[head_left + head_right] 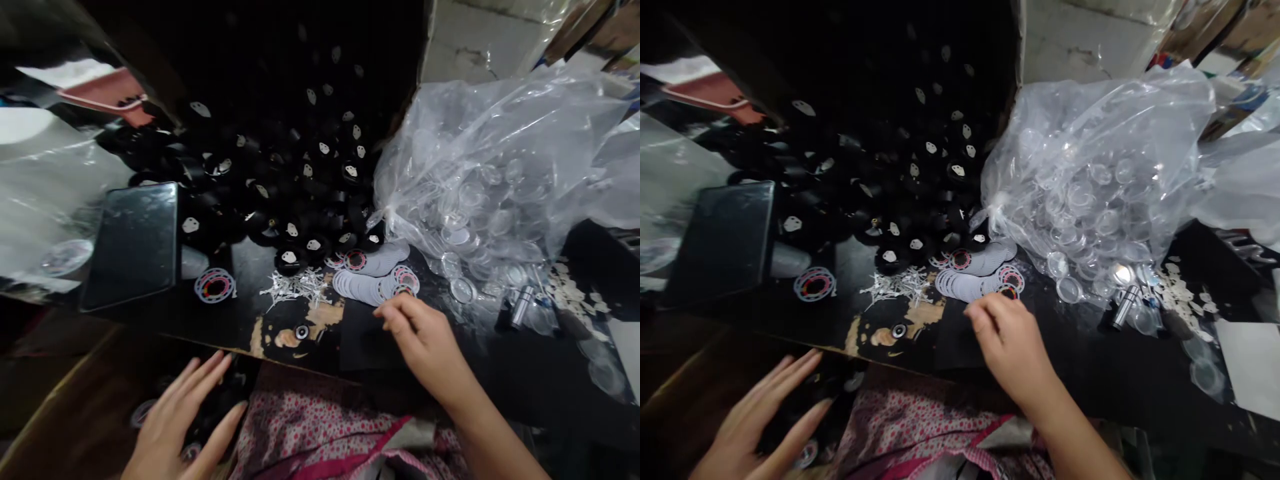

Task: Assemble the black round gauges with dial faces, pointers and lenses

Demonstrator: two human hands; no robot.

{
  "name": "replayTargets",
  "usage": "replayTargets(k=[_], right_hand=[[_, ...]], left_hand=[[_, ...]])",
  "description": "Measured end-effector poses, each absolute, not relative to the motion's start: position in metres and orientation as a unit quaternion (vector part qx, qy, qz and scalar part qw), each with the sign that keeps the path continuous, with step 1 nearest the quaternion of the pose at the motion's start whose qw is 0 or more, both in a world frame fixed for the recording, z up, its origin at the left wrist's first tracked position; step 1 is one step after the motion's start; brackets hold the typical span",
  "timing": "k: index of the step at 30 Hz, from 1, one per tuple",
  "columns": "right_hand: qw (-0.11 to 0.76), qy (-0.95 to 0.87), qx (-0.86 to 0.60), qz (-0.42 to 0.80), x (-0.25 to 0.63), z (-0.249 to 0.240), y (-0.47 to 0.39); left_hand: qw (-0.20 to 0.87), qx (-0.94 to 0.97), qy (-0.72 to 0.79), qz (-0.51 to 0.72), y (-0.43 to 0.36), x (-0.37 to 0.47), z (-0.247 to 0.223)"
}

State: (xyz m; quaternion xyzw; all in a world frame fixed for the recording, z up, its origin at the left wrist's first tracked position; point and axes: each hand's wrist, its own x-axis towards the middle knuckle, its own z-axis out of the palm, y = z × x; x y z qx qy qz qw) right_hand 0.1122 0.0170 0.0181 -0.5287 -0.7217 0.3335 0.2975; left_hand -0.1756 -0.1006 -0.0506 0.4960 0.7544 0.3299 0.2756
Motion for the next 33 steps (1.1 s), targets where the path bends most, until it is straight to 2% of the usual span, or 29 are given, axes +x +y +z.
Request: replayTargets(k=[2,4,6,9,13,17,20,23,26,28,30,33], right_hand=[[0.256,-0.767,-0.477,0.346,0.1,0.02,0.017],[0.227,-0.801,-0.432,0.348,0.089,0.023,0.015],[0.229,-0.799,-0.437,0.344,0.084,0.023,0.012],[0.247,-0.777,-0.459,0.353,0.087,0.013,0.007],[0.241,-0.788,-0.423,0.377,0.088,-0.001,0.008],[0.256,-0.742,-0.474,0.4,0.081,0.004,0.012],[0.288,-0.674,-0.524,0.434,0.076,0.012,0.015],[0.289,-0.648,-0.528,0.467,0.076,0.018,0.016],[0.251,-0.665,-0.484,0.51,0.087,0.022,0.016],[0.216,-0.673,-0.475,0.524,0.103,0.023,0.017],[0.209,-0.679,-0.537,0.455,0.123,0.022,0.022],[0.182,-0.688,-0.652,0.261,0.151,0.014,0.035]], left_hand=[[0.2,0.542,0.754,0.313,-0.087,-0.182,-0.049],[0.177,0.577,0.724,0.335,-0.062,-0.171,-0.039],[0.115,0.616,0.68,0.381,-0.031,-0.152,-0.028],[0.065,0.679,0.629,0.373,0.015,-0.134,-0.023],[0.04,0.693,0.623,0.361,0.055,-0.137,-0.032],[0.057,0.681,0.615,0.393,0.049,-0.131,-0.028],[0.119,0.679,0.588,0.424,0.019,-0.113,-0.02],[0.285,0.656,0.561,0.417,-0.013,-0.097,-0.022],[0.492,0.525,0.556,0.415,-0.029,-0.089,-0.034],[0.595,0.431,0.539,0.413,-0.031,-0.086,-0.042],[0.661,0.344,0.526,0.41,-0.031,-0.082,-0.045],[0.73,0.22,0.506,0.403,-0.03,-0.074,-0.04]])
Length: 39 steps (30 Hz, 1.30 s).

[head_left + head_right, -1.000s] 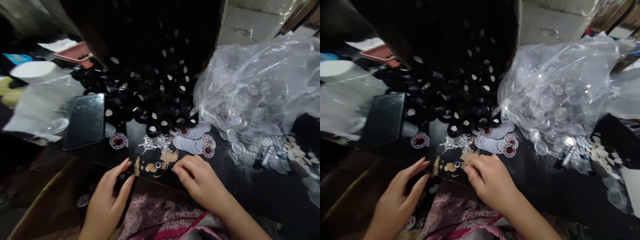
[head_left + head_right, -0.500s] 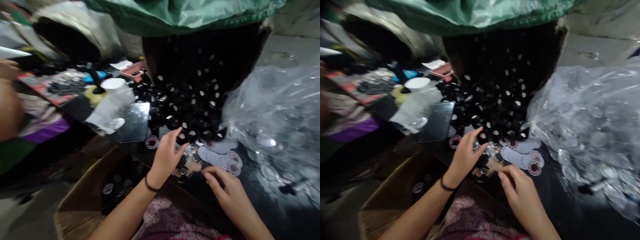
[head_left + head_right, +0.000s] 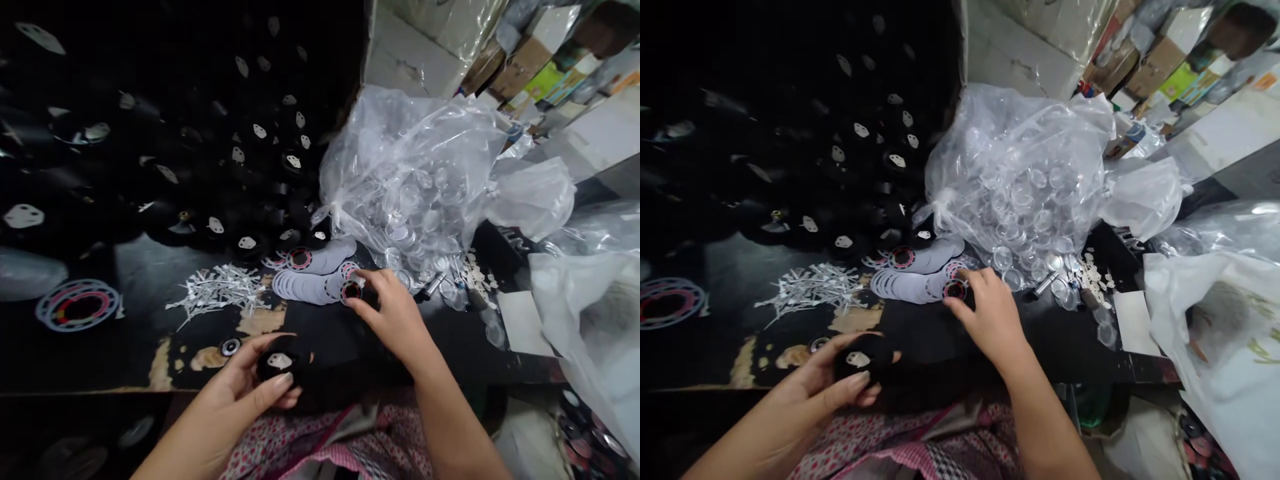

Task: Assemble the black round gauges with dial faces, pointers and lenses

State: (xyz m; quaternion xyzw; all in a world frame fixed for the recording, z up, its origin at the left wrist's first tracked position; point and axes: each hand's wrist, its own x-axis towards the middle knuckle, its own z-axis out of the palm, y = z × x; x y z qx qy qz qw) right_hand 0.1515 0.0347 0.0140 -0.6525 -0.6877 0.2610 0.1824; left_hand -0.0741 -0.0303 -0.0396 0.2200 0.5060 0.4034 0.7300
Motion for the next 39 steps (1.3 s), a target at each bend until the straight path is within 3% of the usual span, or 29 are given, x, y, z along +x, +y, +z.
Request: replayTargets(k=[3,8,11,15,20,26,30,39], right_hand=[[0.165,-0.683,-0.68,0.208,0.162,0.004,0.043],[0.277,-0.598,-0.636,0.401,0.141,0.005,0.037],[0.283,-0.58,-0.574,0.503,0.124,0.012,0.027],[0.281,-0.612,-0.521,0.525,0.113,0.017,0.02],[0.346,-0.515,-0.541,0.568,0.108,0.011,0.019],[0.366,-0.558,-0.571,0.478,0.111,0.015,0.015],[0.37,-0.641,-0.536,0.407,0.109,0.025,0.013],[0.292,-0.63,-0.57,0.44,0.1,0.031,0.015]], left_hand=[[0.769,0.137,0.469,0.412,-0.028,-0.066,-0.029],[0.787,0.08,0.407,0.458,-0.017,-0.056,-0.01],[0.729,0.105,0.426,0.525,-0.011,-0.054,-0.002],[0.684,0.159,0.435,0.563,-0.014,-0.054,-0.002],[0.681,0.144,0.433,0.573,-0.025,-0.053,-0.011],[0.657,0.107,0.456,0.591,-0.018,-0.053,-0.011],[0.708,0.122,0.445,0.534,-0.017,-0.048,-0.008],[0.714,0.231,0.464,0.471,-0.025,-0.054,-0.025]])
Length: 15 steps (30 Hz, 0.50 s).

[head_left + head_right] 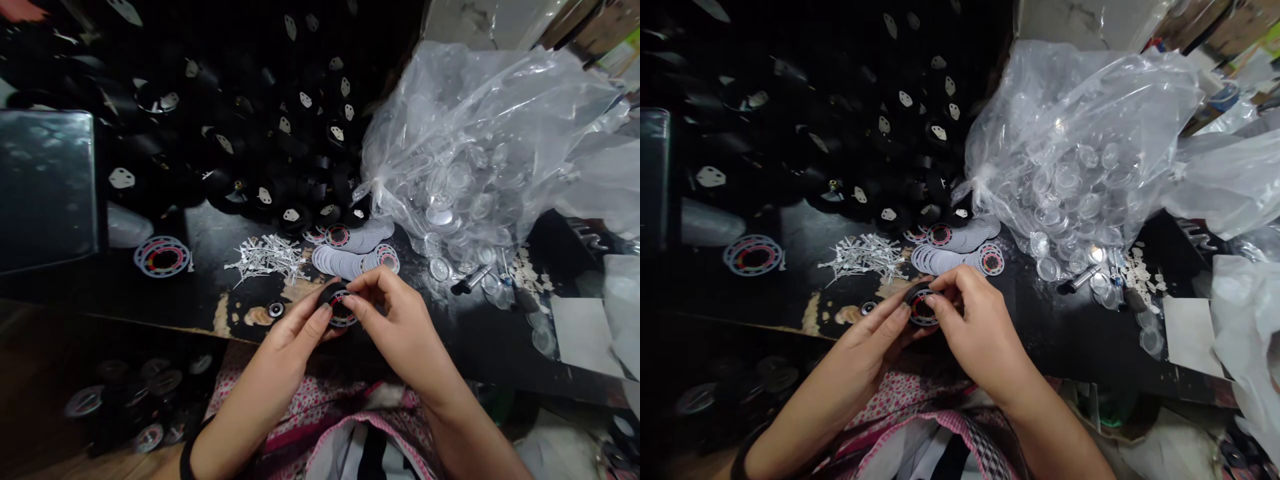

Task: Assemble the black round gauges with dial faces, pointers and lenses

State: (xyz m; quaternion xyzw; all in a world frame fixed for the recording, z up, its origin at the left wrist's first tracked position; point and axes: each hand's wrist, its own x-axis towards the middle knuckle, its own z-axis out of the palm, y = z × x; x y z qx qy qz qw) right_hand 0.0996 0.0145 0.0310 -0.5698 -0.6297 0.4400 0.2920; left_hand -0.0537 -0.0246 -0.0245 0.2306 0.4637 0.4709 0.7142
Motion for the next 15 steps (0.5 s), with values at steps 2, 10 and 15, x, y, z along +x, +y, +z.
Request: replayTargets(k=[2,10,15], right_hand=[[0.293,-0.617,-0.573,0.454,0.101,0.03,0.015],[0.306,-0.556,-0.568,0.524,0.103,0.024,0.02],[0.263,-0.598,-0.592,0.472,0.102,0.02,0.018]], left_hand=[[0.714,0.247,0.463,0.464,-0.024,-0.056,-0.027],[0.735,0.223,0.443,0.462,-0.021,-0.054,-0.027],[0.714,0.262,0.449,0.469,-0.02,-0.053,-0.028]])
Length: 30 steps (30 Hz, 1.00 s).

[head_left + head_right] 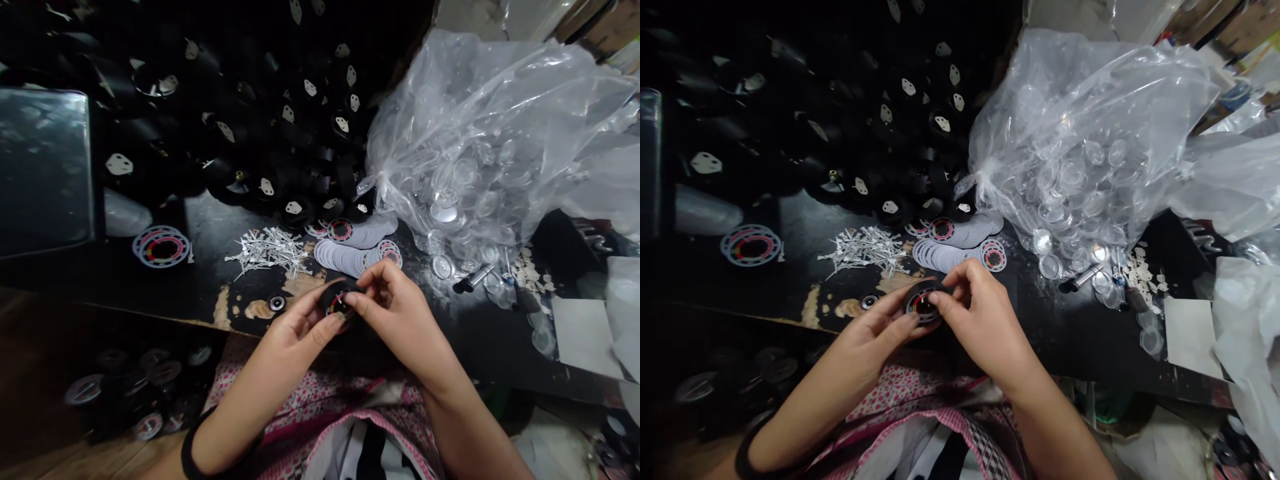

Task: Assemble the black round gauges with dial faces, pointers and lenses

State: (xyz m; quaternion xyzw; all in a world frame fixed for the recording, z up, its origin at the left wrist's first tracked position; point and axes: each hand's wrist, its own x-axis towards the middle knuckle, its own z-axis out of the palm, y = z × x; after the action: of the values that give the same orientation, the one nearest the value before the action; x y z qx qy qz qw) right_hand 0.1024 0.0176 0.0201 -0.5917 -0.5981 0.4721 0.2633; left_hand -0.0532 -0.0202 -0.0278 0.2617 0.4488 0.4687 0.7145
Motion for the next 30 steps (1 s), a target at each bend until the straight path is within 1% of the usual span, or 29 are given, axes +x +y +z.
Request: replayTargets(k=[4,7,9,13,16,19,26,30], right_hand=[[0.238,-0.627,-0.583,0.459,0.099,0.021,0.012],[0.203,-0.689,-0.529,0.452,0.091,0.023,0.018],[0.162,-0.752,-0.51,0.384,0.08,0.022,0.029],[0.045,-0.845,-0.509,0.159,0.055,0.013,0.051],[0.016,-0.864,-0.496,0.088,0.042,0.007,0.055],[0.003,-0.864,-0.497,0.08,0.039,0.006,0.054],[0.028,-0.838,-0.523,0.152,0.055,0.01,0.047],[0.035,-0.817,-0.552,0.162,0.066,0.01,0.044]], left_hand=[[0.658,0.321,0.505,0.457,-0.026,-0.064,-0.029],[0.605,0.323,0.561,0.463,-0.033,-0.08,-0.031],[0.592,0.262,0.566,0.511,-0.034,-0.089,-0.03],[0.595,0.128,0.529,0.592,-0.031,-0.096,-0.022],[0.585,0.096,0.507,0.626,-0.029,-0.095,-0.013],[0.595,0.084,0.484,0.636,-0.027,-0.09,-0.01],[0.626,0.101,0.455,0.626,-0.013,-0.074,-0.013],[0.578,0.1,0.473,0.657,-0.014,-0.082,-0.008]])
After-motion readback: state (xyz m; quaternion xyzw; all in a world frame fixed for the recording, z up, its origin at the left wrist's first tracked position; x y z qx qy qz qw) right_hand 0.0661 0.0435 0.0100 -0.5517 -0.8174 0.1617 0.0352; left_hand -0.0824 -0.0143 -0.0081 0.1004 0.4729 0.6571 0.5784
